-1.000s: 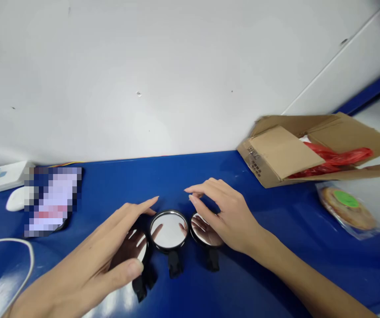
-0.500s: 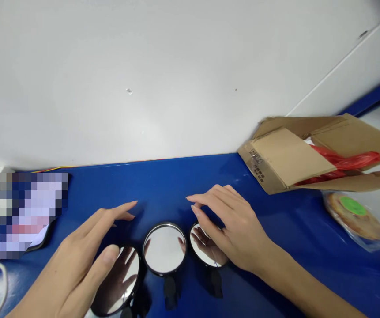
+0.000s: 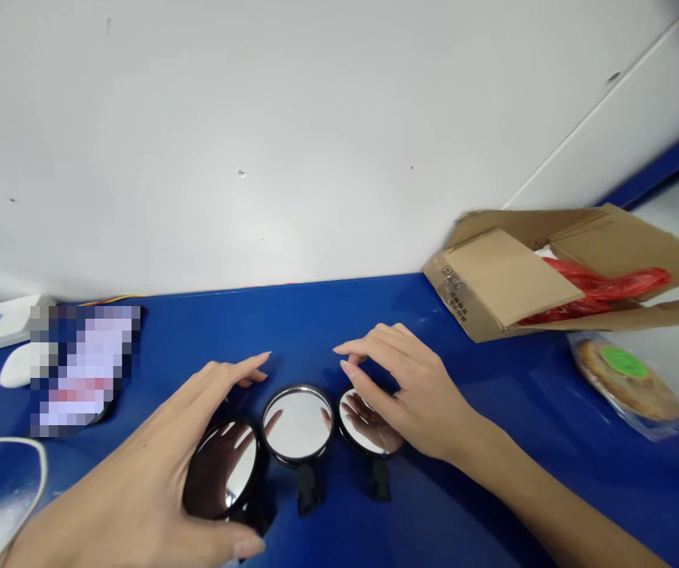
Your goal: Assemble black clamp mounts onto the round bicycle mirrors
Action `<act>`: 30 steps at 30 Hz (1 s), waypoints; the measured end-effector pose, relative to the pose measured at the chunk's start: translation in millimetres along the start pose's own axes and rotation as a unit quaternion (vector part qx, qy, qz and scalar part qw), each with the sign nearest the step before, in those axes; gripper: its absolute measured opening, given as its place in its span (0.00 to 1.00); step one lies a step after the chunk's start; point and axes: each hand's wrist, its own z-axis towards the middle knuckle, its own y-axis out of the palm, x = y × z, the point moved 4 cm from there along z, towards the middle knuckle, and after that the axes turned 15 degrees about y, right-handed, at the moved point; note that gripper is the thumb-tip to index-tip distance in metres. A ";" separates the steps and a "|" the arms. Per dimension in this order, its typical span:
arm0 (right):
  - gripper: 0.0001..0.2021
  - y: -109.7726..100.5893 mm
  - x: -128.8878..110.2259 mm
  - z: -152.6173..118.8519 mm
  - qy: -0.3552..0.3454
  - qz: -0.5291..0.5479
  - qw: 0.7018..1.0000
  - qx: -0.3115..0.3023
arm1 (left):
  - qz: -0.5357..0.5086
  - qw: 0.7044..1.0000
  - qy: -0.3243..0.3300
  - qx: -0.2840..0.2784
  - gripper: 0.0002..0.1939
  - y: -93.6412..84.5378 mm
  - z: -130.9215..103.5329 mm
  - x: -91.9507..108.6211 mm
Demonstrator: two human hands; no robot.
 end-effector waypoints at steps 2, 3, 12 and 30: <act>0.07 0.4 -0.3 0.3 -0.010 -0.004 1.000 0.006 | -0.002 1.000 0.005 -0.004 0.74 0.9 1.3 1.3; 0.07 0.7 -0.5 0.4 -0.012 -0.005 1.000 0.005 | -0.004 1.000 0.006 -0.004 0.72 1.6 1.9 1.7; 0.06 -0.3 -0.7 0.6 0.001 0.053 0.997 -0.056 | -0.011 0.995 -0.044 0.083 0.30 2.2 12.9 4.3; 0.26 -35.3 20.2 7.1 0.161 0.012 0.961 -0.226 | -0.017 0.996 -0.032 0.078 0.23 7.9 20.2 2.0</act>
